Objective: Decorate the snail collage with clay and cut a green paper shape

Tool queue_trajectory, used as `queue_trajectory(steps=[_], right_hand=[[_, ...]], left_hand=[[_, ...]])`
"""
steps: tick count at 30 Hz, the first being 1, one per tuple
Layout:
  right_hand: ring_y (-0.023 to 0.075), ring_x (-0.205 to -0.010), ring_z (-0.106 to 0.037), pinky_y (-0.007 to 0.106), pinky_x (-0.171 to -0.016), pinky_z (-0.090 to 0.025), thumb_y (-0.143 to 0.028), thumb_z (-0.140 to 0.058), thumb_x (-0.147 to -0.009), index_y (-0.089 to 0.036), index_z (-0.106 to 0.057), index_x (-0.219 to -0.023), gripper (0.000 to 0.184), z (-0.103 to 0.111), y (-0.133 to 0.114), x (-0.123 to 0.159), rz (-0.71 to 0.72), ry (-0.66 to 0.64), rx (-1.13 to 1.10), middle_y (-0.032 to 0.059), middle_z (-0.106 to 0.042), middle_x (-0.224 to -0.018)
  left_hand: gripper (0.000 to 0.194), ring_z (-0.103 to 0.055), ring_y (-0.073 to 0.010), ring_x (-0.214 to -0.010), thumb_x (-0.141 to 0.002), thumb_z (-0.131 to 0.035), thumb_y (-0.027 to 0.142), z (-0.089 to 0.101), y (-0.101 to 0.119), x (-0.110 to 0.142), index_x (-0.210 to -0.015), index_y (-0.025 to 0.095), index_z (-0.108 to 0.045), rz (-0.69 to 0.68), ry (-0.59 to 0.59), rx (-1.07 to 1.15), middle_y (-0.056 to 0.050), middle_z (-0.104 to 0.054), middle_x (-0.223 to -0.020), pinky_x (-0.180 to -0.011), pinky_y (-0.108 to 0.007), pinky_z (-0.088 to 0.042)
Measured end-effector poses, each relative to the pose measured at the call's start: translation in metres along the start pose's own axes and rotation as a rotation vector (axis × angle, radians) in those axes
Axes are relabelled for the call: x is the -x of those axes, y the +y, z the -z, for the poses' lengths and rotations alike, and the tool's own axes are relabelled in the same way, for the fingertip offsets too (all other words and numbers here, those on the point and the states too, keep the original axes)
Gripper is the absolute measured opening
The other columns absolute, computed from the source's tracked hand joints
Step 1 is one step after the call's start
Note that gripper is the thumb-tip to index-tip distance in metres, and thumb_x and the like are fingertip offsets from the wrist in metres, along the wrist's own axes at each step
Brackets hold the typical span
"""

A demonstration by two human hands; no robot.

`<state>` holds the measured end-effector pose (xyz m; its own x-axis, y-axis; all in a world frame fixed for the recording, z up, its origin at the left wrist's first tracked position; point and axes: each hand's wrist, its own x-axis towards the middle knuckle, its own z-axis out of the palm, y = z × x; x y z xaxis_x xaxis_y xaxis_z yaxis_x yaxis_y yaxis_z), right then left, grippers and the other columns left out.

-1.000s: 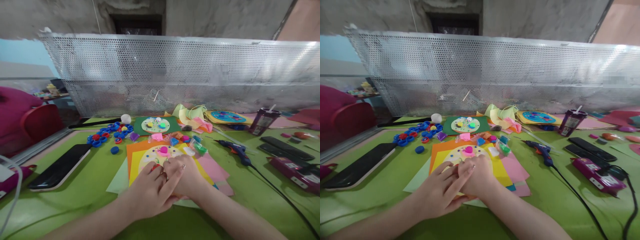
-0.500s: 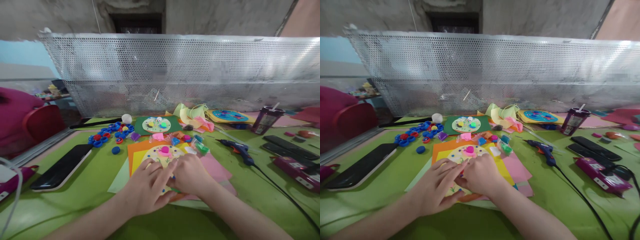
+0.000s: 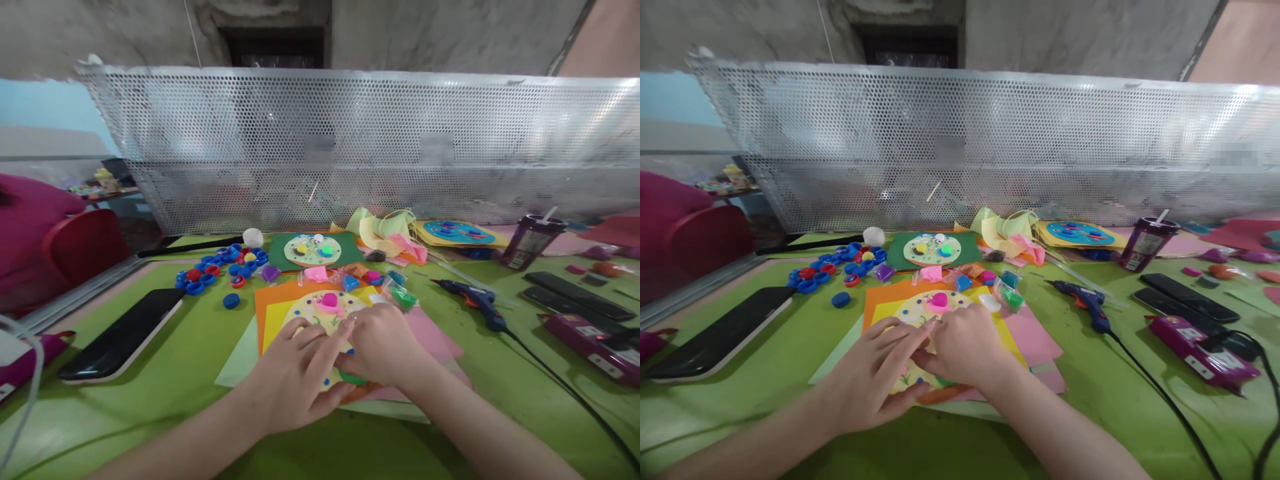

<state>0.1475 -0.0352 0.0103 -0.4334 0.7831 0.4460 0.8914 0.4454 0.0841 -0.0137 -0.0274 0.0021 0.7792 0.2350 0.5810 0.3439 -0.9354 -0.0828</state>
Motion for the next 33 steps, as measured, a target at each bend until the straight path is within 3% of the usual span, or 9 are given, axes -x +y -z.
queue_trajectory(steps=[5, 11, 17, 19, 24, 29, 33], right_hand=[[0.0112, -0.041, -0.04, 0.026, -0.044, -0.016, -0.027, -0.05, -0.068, -0.017, -0.058, -0.055, 0.018, -0.001, -0.01, -0.001, 0.044, -0.01, -0.023, 0.0007, -0.056, -0.047], [0.0099, -0.039, -0.037, 0.026, -0.044, -0.016, -0.036, -0.046, -0.075, -0.017, -0.054, -0.045, 0.036, 0.001, -0.004, 0.004, -0.018, 0.043, -0.029, 0.0012, -0.051, -0.04], [0.0106, -0.04, -0.041, 0.027, -0.044, -0.017, -0.03, -0.047, -0.072, -0.017, -0.056, -0.051, 0.026, -0.001, -0.006, 0.004, 0.025, 0.039, -0.079, 0.0004, -0.055, -0.044], [0.01, -0.041, -0.041, 0.026, -0.044, -0.016, -0.035, -0.048, -0.074, -0.018, -0.056, -0.05, 0.031, 0.0, -0.003, 0.006, -0.01, 0.014, -0.105, -0.0001, -0.055, -0.044], [0.0089, -0.045, -0.046, 0.023, -0.045, -0.019, -0.039, -0.054, -0.076, -0.018, -0.061, -0.055, 0.031, 0.009, 0.01, 0.007, -0.083, -0.159, -0.215, -0.0012, -0.061, -0.051], [0.0089, -0.048, -0.047, 0.021, -0.046, -0.024, -0.032, -0.056, -0.074, -0.019, -0.065, -0.058, 0.023, 0.015, 0.015, 0.005, -0.177, -0.226, -0.348, -0.0016, -0.062, -0.052], [0.0078, -0.046, -0.042, 0.021, -0.045, -0.022, -0.034, -0.052, -0.079, -0.018, -0.062, -0.055, 0.03, 0.015, 0.017, 0.006, -0.167, -0.198, -0.352, -0.0026, -0.057, -0.049]], left_hand=[[0.061, -0.063, -0.0275, -0.075, -0.088, -0.041, 0.029, -0.005, 0.002, 0.0, -0.136, 0.001, -0.016, -0.072, 0.052, -0.026, -0.016, -0.069, -0.086, -0.065, -0.042, -0.049], [0.055, -0.062, -0.0258, -0.08, -0.089, -0.039, 0.025, 0.003, -0.005, 0.0, -0.136, 0.006, -0.019, -0.054, 0.061, -0.075, -0.015, -0.067, -0.094, -0.07, -0.042, -0.049], [0.061, -0.062, -0.0267, -0.082, -0.087, -0.043, 0.025, -0.002, -0.004, 0.003, -0.137, 0.006, -0.015, -0.077, 0.049, 0.047, -0.016, -0.067, -0.097, -0.071, -0.043, -0.05], [0.06, -0.062, -0.026, -0.086, -0.086, -0.045, 0.025, -0.002, -0.003, 0.004, -0.137, 0.011, -0.017, -0.002, 0.039, 0.137, -0.014, -0.066, -0.098, -0.074, -0.043, -0.05], [0.059, -0.062, -0.0195, -0.092, -0.083, -0.051, 0.021, 0.004, -0.005, 0.005, -0.134, 0.024, -0.022, 0.404, -0.022, 0.511, -0.004, -0.068, -0.095, -0.081, -0.036, -0.051], [0.024, -0.065, -0.0181, -0.089, -0.08, -0.059, 0.024, 0.006, -0.009, 0.002, -0.103, 0.023, -0.054, 0.629, 0.061, 0.755, -0.002, -0.07, -0.09, -0.079, -0.034, -0.053], [0.032, -0.065, -0.0187, -0.086, -0.076, -0.065, 0.026, 0.006, -0.012, 0.0, -0.106, 0.022, -0.055, 0.781, 0.041, 0.867, -0.002, -0.07, -0.087, -0.08, -0.036, -0.052]])
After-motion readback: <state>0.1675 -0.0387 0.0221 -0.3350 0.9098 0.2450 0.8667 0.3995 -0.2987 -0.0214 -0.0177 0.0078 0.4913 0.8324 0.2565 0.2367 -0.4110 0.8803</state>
